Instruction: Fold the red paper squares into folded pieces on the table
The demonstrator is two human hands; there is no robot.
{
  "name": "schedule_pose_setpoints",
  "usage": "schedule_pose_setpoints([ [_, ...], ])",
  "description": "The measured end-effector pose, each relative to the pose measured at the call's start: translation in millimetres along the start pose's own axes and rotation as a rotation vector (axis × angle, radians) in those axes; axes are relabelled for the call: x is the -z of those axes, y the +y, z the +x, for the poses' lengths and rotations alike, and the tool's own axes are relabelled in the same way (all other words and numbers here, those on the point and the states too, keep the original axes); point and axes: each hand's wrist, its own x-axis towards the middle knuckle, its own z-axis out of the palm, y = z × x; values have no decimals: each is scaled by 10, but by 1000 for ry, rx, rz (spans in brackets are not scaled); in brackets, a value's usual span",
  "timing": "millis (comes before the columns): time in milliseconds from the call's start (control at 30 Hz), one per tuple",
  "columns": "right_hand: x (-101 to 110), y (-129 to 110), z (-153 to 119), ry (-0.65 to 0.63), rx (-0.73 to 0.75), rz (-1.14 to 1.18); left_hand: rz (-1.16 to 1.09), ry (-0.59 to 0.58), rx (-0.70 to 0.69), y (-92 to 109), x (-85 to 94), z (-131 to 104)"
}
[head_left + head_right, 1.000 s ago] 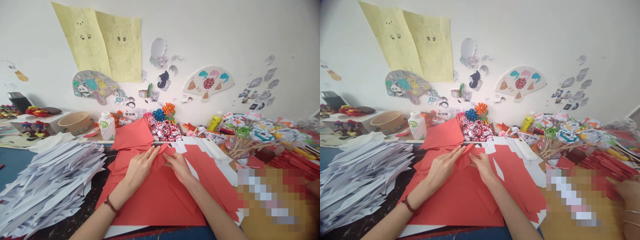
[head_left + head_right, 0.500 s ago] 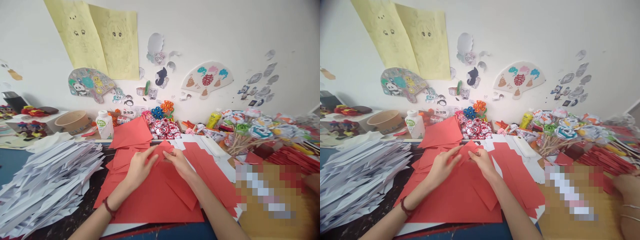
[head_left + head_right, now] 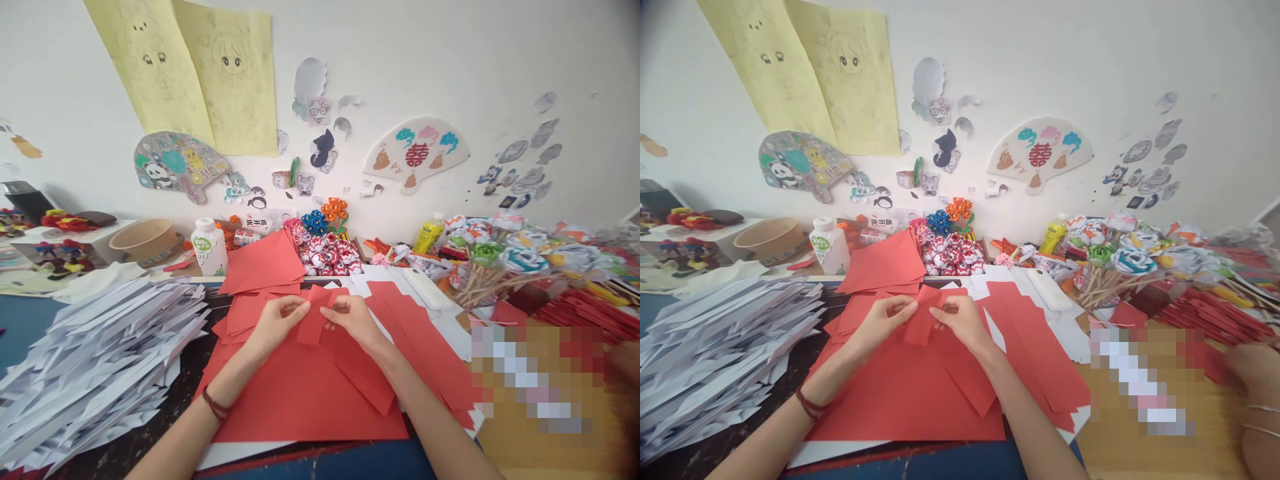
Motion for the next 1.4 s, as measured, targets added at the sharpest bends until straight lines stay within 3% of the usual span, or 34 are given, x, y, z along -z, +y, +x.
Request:
schedule_pose_setpoints([
  [200,-43,-60,-29,-60,-26,-15,-93,37,24,76,7,-22],
  [333,-66,-112,-43,-12,-9,-11,-124,86,29,88,1,-31],
  [667,-122,-182,-101,132,44,-130,-147,77,-9,67,-6,-31],
  [900,-123,-213,-104,95,55,-142,-114,115,64,126,-12,-54],
  [1233,-132,-259,-120,46,76,-178,-75,197,58,109,-22,-60],
  [1333,-123,-260,-118,37,66,-148,-104,146,39,127,17,-64],
  [1400,-110,-253,-113,37,46,-110,-153,40,34,136,68,-67],
])
